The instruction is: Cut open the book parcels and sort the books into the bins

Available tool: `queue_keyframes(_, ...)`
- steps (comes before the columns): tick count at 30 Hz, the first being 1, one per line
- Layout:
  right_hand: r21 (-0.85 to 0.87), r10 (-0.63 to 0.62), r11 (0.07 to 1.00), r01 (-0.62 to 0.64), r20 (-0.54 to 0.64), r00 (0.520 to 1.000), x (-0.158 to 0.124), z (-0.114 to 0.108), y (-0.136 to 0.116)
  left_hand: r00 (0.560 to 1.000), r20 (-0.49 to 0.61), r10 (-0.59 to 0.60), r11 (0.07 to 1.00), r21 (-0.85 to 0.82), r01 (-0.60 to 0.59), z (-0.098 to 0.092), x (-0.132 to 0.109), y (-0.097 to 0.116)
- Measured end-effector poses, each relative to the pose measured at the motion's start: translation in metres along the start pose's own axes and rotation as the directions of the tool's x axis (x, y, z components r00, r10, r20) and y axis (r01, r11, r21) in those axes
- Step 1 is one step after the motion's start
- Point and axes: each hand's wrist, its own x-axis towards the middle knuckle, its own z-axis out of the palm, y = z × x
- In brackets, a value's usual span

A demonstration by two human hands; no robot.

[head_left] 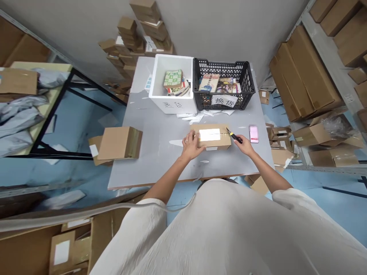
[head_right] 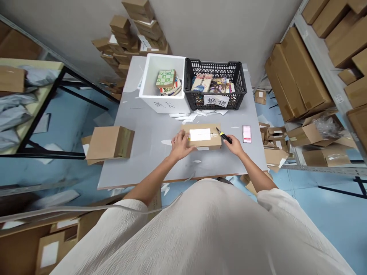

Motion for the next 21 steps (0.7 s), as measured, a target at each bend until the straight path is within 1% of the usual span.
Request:
queue_keyframes(3,0.06,0.015,0.998,-0.016,0.019,1.0,-0.007,0.007,-0.005,0.999,-0.023,-0.037,0.995,-0.089,0.035,0.009,-0.009,-0.022)
queue_keyframes(5,0.104,0.011,0.995,-0.012,0.018,1.0,-0.009,0.013,-0.009,0.998,-0.039,-0.051,0.983,-0.181,0.044,0.017,-0.01,-0.032)
queue_keyframes(8,0.136,0.009,0.991,-0.008,-0.009,1.0,-0.01,0.021,-0.015,0.997,-0.046,-0.056,0.953,-0.302,0.04,0.027,-0.006,-0.038)
queue_keyframes(10,0.132,0.019,0.991,-0.012,-0.047,0.999,-0.009,0.025,-0.018,0.997,-0.042,-0.068,0.936,-0.348,0.049,0.029,-0.002,-0.038)
queue_keyframes(12,0.12,0.033,0.993,-0.023,-0.085,0.996,-0.008,0.025,-0.02,0.996,-0.034,-0.08,0.927,-0.37,0.062,0.026,0.003,-0.035)
queue_keyframes(15,0.099,0.046,0.995,-0.032,-0.143,0.989,-0.007,0.02,-0.024,0.997,-0.01,-0.078,0.922,-0.382,0.068,0.016,0.009,-0.028)
queue_keyframes(19,0.064,0.046,0.997,-0.032,-0.239,0.97,-0.006,0.008,-0.027,0.996,0.057,-0.064,0.911,-0.404,0.082,0.001,0.014,-0.019)
queue_keyframes(21,0.043,0.054,0.998,-0.044,-0.267,0.962,-0.005,0.004,-0.026,0.994,0.098,-0.057,0.906,-0.413,0.093,-0.004,0.017,-0.016)
